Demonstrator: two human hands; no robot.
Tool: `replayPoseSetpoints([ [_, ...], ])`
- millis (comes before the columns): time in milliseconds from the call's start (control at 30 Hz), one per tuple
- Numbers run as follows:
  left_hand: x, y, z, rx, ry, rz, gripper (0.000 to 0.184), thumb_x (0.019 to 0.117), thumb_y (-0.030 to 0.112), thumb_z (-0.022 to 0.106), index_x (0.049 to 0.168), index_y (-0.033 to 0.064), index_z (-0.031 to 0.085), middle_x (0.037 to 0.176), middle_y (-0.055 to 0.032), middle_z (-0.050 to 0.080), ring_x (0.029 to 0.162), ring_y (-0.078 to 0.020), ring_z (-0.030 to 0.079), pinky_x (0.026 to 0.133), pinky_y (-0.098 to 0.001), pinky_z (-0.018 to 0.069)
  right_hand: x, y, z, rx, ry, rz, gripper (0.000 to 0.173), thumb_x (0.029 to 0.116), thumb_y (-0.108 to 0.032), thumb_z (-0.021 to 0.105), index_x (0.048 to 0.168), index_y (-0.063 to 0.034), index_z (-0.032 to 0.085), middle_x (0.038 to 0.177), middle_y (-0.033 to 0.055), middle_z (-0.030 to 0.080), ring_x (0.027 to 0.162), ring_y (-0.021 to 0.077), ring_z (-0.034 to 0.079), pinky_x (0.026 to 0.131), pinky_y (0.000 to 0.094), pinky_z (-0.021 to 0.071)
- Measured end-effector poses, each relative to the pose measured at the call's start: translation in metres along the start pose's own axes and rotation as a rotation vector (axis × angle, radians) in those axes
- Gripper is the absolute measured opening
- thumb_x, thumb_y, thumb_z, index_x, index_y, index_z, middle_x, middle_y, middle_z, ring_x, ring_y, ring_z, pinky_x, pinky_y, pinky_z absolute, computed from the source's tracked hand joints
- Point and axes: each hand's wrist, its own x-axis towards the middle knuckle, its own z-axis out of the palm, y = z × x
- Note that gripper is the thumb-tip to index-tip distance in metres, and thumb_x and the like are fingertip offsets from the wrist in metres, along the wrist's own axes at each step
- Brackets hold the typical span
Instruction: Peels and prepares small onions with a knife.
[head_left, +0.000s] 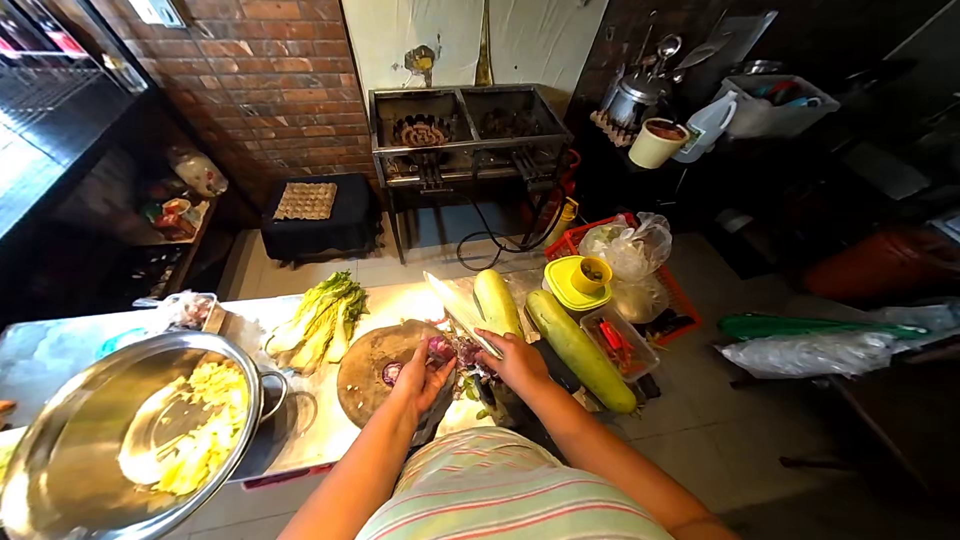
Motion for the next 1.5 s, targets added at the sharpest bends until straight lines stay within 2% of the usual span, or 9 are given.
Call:
replayPoseSetpoints([
  [100,-0.002,-0.001,0.000,0.000,-0.057,-0.016,0.057,0.1099,0.040,0.044,0.152,0.0031,0.032,0.141,-0.0200,0.052,0.114,-0.0269,0.064,0.094,-0.0371,0.0571,0.005,0.007,0.006,-0.049,-0.019,0.031,0.053,0.0990,-0.046,0.062,0.150,-0.0448,0.049,0.121,0.0158,0.067,0.105,0.0337,0.067,0.089,0.0539,0.0542],
  [267,-0.005,0.000,0.003,0.041,-0.150,-0.004,0.054,0.1118,0.042,0.033,0.146,0.0011,0.036,0.123,-0.0183,0.061,0.100,-0.0238,0.068,0.088,-0.0352,0.0586,-0.004,-0.004,-0.001,-0.073,0.061,-0.005,0.045,0.1061,-0.046,0.043,0.151,-0.0417,0.051,0.116,0.0156,0.067,0.099,0.0318,0.068,0.083,0.0504,0.0549],
  [433,-0.011,-0.005,0.009,0.138,-0.283,-0.003,0.055,0.1116,0.048,0.023,0.119,0.0028,0.053,0.096,-0.0112,0.067,0.082,-0.0177,0.069,0.076,-0.0306,0.0597,-0.017,-0.024,-0.007,0.377,0.121,-0.223,0.064,0.0930,-0.059,0.066,0.149,-0.0304,0.056,0.126,0.0117,0.068,0.113,0.0249,0.065,0.098,0.0461,0.0526],
  [533,-0.017,-0.010,0.015,0.174,-0.371,-0.008,0.059,0.1119,0.048,0.019,0.123,0.0017,0.055,0.101,-0.0121,0.070,0.090,-0.0191,0.070,0.082,-0.0339,0.0592,-0.021,-0.036,-0.007,0.474,0.128,-0.277,0.063,0.0913,-0.054,0.071,0.148,-0.0282,0.058,0.131,0.0110,0.067,0.120,0.0238,0.062,0.104,0.0458,0.0498],
  [667,-0.023,-0.016,0.023,0.182,-0.354,0.069,0.061,0.1116,0.048,0.016,0.116,0.0025,0.056,0.092,-0.0112,0.069,0.080,-0.0175,0.069,0.074,-0.0316,0.0592,-0.021,-0.041,-0.006,0.503,0.171,-0.293,0.064,0.0922,-0.052,0.070,0.149,-0.0259,0.056,0.129,0.0114,0.068,0.118,0.0228,0.063,0.104,0.0420,0.0496],
  [1000,-0.045,-0.020,0.038,0.163,-0.283,0.152,0.060,0.1123,0.046,0.018,0.123,0.0021,0.056,0.096,-0.0093,0.070,0.087,-0.0178,0.070,0.079,-0.0352,0.0595,-0.030,-0.049,0.009,0.425,0.490,-0.430,0.049,0.0949,-0.043,0.070,0.137,-0.0180,0.068,0.110,0.0095,0.072,0.094,0.0209,0.068,0.083,0.0423,0.0582],
  [1267,-0.032,-0.025,0.038,0.111,-0.291,0.140,0.067,0.1105,0.054,0.016,0.125,0.0032,0.057,0.099,-0.0095,0.069,0.089,-0.0186,0.068,0.081,-0.0366,0.0571,-0.017,-0.042,0.015,0.515,0.485,-0.528,0.052,0.0949,-0.038,0.069,0.136,-0.0055,0.067,0.123,0.0145,0.072,0.112,0.0215,0.069,0.101,0.0386,0.0538],
  [1433,-0.036,-0.021,0.043,0.089,-0.257,0.123,0.065,0.1103,0.054,0.017,0.122,0.0036,0.058,0.097,-0.0095,0.068,0.087,-0.0183,0.068,0.079,-0.0354,0.0574,-0.018,-0.048,0.010,0.389,0.567,-0.504,0.055,0.0940,-0.047,0.067,0.136,-0.0115,0.068,0.105,0.0119,0.072,0.091,0.0200,0.067,0.081,0.0385,0.0566],
  [1500,-0.039,-0.018,0.044,0.063,-0.256,0.128,0.065,0.1100,0.055,0.018,0.121,0.0041,0.057,0.098,-0.0096,0.067,0.089,-0.0189,0.067,0.081,-0.0360,0.0571,-0.016,-0.049,0.006,0.404,0.547,-0.478,0.063,0.0921,-0.051,0.068,0.140,-0.0104,0.064,0.109,0.0145,0.071,0.095,0.0240,0.067,0.085,0.0434,0.0554],
])
